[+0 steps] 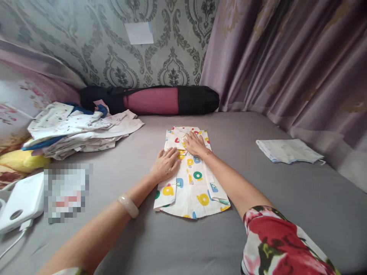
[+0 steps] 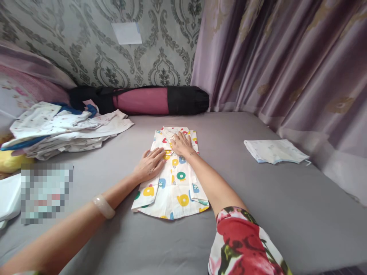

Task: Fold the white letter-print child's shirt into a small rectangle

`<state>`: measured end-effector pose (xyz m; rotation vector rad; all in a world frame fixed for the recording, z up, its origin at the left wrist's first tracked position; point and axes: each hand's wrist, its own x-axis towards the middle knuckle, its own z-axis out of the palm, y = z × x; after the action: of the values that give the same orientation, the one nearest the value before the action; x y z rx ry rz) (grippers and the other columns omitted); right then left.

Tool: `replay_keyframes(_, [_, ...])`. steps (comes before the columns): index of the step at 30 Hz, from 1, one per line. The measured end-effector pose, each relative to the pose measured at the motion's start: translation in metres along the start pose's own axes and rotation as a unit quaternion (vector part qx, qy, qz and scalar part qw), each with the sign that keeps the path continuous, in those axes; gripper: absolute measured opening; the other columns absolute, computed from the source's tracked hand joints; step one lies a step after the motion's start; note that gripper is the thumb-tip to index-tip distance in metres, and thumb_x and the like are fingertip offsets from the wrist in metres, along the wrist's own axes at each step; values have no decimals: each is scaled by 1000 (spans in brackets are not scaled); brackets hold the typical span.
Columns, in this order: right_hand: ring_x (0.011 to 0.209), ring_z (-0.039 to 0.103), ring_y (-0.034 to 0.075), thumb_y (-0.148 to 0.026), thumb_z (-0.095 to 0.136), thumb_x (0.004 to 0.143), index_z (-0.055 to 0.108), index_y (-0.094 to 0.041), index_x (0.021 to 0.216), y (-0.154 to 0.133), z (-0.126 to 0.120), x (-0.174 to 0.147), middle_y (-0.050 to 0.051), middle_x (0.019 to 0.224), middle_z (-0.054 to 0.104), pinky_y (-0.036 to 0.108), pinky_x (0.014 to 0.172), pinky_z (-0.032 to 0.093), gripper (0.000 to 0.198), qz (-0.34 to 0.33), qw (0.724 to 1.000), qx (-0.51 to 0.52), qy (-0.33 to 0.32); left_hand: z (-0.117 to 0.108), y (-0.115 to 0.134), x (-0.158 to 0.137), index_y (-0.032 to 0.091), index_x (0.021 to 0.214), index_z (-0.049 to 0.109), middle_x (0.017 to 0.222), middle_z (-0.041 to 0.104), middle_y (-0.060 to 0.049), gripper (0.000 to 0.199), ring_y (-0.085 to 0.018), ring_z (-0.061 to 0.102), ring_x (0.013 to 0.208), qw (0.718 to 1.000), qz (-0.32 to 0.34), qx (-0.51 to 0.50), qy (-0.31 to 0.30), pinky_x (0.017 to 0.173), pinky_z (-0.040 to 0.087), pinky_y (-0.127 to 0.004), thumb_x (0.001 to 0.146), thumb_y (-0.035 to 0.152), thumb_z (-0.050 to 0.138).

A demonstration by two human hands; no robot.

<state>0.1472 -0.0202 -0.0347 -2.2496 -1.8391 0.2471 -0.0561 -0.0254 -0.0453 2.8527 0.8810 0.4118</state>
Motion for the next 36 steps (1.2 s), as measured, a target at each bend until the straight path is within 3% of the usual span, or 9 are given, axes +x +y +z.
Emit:
replay_keyframes(10, [149,16,26,-43,22,101,33,-16,152,-9,11,4,13,161,24,52,118,6,58,-29,1000,-11,8,1,-1,-1,23,135,51,148,47,-11,44,-27,39,139,1000,12,-1,11,113,27,-53,100,39,30])
replay_keyframes(17, [150,11,21,-41,15,101,23,-14,155,-6,-4,1,9,163,17,48,120,6,61,-25,998,33,-37,3,-3,0,24,137,50,148,47,-11,45,-27,38,139,1000,11,1,14,113,26,-53,100,41,30])
replay_keyframes(22, [151,7,21,-44,15,101,21,-16,156,6,-14,-32,7,164,13,47,121,4,62,-63,997,24,-40,2,-4,0,24,140,48,150,45,-10,47,-27,37,140,1000,16,-13,13,114,24,-54,100,42,29])
replay_keyframes(28, [150,8,21,-44,19,100,23,-18,156,15,-10,-80,6,163,14,44,122,4,61,-94,994,-21,-55,1,-3,0,26,141,48,152,42,-9,49,-29,34,141,1000,16,-14,-11,115,21,-55,99,45,30])
replay_keyframes(36, [150,12,22,-41,22,101,27,-16,154,13,-6,-81,9,162,18,44,121,5,59,-93,995,-25,-34,2,0,1,23,139,48,151,43,-13,48,-29,36,141,1000,15,9,-5,115,20,-54,100,43,28])
